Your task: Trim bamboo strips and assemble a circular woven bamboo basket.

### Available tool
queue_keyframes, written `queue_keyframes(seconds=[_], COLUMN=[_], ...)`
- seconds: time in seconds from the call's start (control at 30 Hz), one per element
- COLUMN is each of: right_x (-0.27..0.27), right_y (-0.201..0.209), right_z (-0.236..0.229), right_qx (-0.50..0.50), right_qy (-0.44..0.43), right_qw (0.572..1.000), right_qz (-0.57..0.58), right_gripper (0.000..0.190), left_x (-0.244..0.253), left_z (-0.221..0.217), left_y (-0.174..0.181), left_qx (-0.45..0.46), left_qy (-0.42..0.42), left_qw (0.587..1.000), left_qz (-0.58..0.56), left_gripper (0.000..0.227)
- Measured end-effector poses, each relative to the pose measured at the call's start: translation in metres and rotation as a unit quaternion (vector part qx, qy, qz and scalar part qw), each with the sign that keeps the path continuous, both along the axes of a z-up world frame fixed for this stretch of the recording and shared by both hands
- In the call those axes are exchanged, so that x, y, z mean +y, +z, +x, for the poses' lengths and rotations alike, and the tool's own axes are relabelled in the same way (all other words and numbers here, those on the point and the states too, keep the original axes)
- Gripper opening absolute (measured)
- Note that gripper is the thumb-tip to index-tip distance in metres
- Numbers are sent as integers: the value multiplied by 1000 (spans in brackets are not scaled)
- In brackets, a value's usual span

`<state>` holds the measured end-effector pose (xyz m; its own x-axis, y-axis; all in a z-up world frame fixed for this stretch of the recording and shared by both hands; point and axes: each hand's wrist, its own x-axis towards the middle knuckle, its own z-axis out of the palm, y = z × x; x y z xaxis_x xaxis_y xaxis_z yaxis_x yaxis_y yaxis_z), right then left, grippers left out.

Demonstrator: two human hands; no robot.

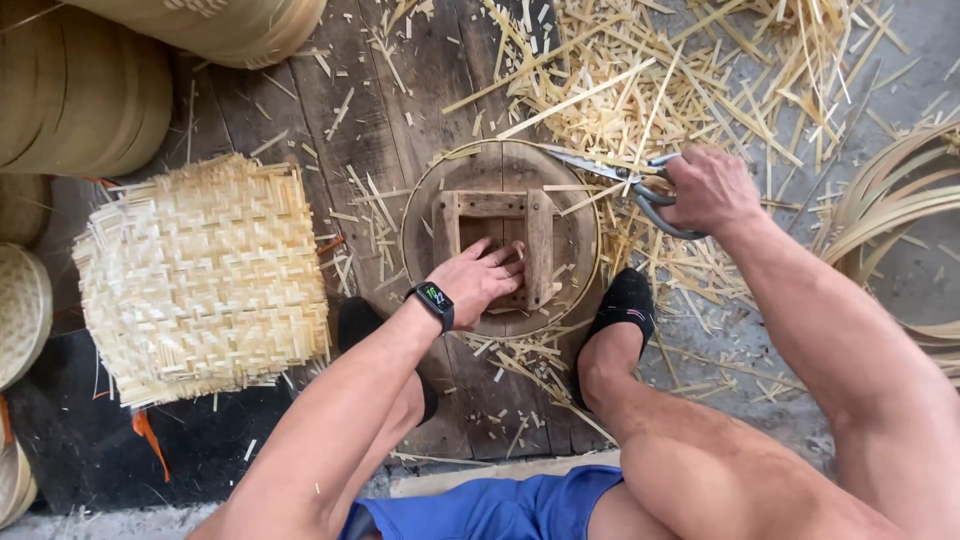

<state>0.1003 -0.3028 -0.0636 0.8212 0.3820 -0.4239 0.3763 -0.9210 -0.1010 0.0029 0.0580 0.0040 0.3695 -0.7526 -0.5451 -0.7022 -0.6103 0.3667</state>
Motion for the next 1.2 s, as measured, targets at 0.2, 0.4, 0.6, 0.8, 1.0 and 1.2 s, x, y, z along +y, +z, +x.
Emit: queue_keyframes(seconds=[0.2,0.4,0.6,0.8,1.0,1.2], right_x=[51,37,-13,-76,-88,-68], right_y=[15,4,-34,-11,-54,-75], right_z=[28,41,23,-24,-4,78], right_qx=[-60,94,81,291,345,2], right_qy=[42,29,-108,-223,-139,-548], right_qw=[997,993,991,927,928,832], right_qz=[21,-60,17,77,34,90], right_gripper=[63,28,32,50,53,38], left_x=[2,-5,-2,-5,-4,-12], left_z=[-7,-3,1,-1,-6,8], left_y=[-9,2,2,3,-6,10], left_qx=[-22,1,31,22,22,21], left_qy=[0,10,41,77,110,154], left_qw=[1000,1000,997,994,989,976], left_qz=[-8,3,-49,-72,-95,-153], left_gripper=[78,74,59,39,43,32])
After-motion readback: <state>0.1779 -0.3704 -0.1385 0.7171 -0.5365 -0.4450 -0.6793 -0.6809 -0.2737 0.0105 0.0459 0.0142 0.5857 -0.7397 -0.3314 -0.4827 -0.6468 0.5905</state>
